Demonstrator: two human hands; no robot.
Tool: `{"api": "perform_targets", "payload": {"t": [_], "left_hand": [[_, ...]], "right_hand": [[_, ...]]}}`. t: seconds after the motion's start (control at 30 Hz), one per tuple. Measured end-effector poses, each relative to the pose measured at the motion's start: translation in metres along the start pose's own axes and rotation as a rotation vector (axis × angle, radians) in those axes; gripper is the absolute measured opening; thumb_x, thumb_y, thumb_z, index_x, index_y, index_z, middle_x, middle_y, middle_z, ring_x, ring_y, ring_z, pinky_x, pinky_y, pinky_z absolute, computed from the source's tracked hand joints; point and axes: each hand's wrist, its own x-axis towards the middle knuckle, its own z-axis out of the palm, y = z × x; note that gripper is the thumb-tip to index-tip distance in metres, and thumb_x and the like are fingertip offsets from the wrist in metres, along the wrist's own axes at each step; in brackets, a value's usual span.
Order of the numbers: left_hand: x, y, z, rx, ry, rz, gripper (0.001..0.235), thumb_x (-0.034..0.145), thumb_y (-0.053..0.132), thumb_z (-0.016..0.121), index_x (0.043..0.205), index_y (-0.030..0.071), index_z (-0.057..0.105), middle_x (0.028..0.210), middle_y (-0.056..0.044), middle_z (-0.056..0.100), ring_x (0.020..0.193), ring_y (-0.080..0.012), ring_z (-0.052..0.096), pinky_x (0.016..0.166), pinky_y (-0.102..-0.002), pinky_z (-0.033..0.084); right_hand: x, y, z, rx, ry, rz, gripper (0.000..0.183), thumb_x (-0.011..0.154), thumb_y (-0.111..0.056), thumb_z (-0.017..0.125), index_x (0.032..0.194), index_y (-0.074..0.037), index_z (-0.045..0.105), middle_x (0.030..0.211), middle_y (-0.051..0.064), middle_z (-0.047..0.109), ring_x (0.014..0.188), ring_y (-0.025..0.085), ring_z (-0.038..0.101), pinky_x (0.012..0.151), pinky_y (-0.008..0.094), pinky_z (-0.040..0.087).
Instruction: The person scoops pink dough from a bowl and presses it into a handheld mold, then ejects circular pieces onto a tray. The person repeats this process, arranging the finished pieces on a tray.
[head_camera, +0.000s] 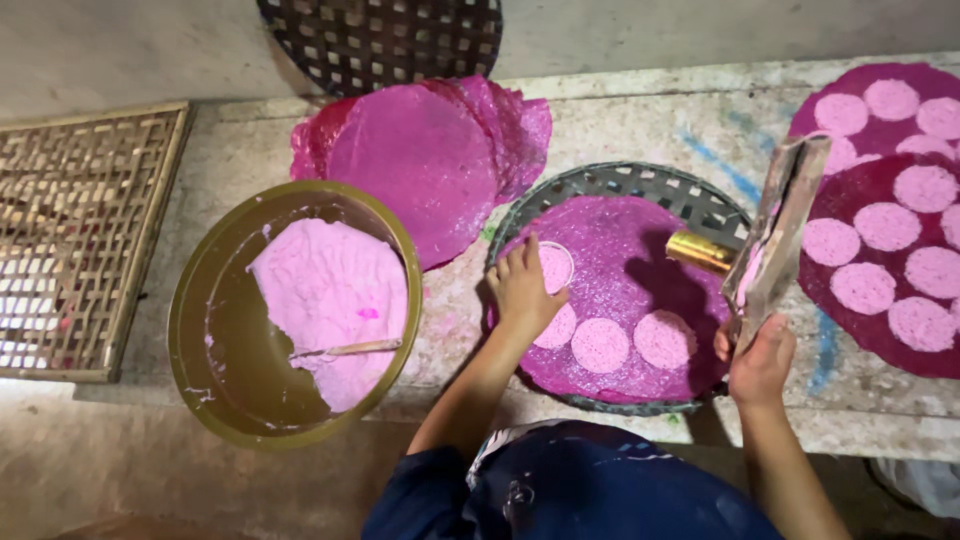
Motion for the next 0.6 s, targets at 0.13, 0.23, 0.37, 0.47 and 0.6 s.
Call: {"api": "perform_targets", "payload": {"t": [0.13, 0.23, 0.37, 0.47, 0.6], "left_hand": [[0.016, 0.015, -0.014, 0.002, 0.082, 0.098, 0.118, 0.064, 0.045, 0.089, 0.158, 0.006, 0.029, 0.144, -0.017, 0.049, 0.131, -0.0358, 0.045, 0.111, -0.056, 0.029], [0.043, 0.048, -0.035, 0.030, -0.041, 0.134, 0.118, 0.069, 0.046, 0.088, 0.162, 0.007, 0.028, 0.146, -0.017, 0.049, 0.138, -0.0352, 0.043, 0.120, -0.056, 0.027], [0.036, 0.113, -0.072, -0.147, 0.042, 0.542, 0.128, 0.056, 0.051, 0.094, 0.155, 0.004, 0.028, 0.158, -0.026, 0.036, 0.146, -0.0473, 0.025, 0.113, -0.065, 0.011], [-0.028, 0.134, -0.108, -0.388, 0.068, 1.017, 0.111, 0.060, 0.049, 0.089, 0.148, 0.007, 0.036, 0.144, -0.024, 0.045, 0.135, -0.0438, 0.032, 0.105, -0.061, 0.015], [-0.095, 0.148, -0.160, -0.475, -0.523, 1.174, 0.089, 0.066, 0.046, 0.084, 0.138, 0.011, 0.044, 0.121, -0.020, 0.053, 0.113, -0.0414, 0.044, 0.090, -0.057, 0.028]], "right_hand": [[-0.008, 0.001, -0.015, -0.006, 0.015, -0.019, 0.078, 0.113, -0.066, 0.024, 0.089, 0.002, 0.053, 0.066, 0.009, 0.052, 0.055, 0.017, 0.050, 0.051, 0.030, 0.039], [-0.013, 0.006, -0.025, 0.152, -0.023, -0.053, 0.068, 0.110, -0.061, 0.028, 0.095, -0.001, 0.056, 0.070, 0.005, 0.054, 0.057, 0.015, 0.051, 0.051, 0.029, 0.040], [-0.009, -0.019, -0.041, -0.229, -0.049, -0.141, 0.050, 0.111, -0.048, 0.050, 0.091, -0.001, 0.053, 0.071, 0.007, 0.048, 0.062, 0.017, 0.044, 0.053, 0.034, 0.035], [-0.022, -0.074, -0.053, -0.597, -0.222, -0.295, 0.047, 0.095, -0.049, 0.063, 0.085, -0.003, 0.057, 0.067, 0.009, 0.050, 0.058, 0.023, 0.048, 0.052, 0.037, 0.039], [-0.030, -0.187, -0.044, -0.680, -0.598, -0.854, 0.052, 0.080, -0.056, 0.073, 0.082, -0.005, 0.060, 0.068, 0.009, 0.055, 0.058, 0.028, 0.055, 0.053, 0.040, 0.043]]}}
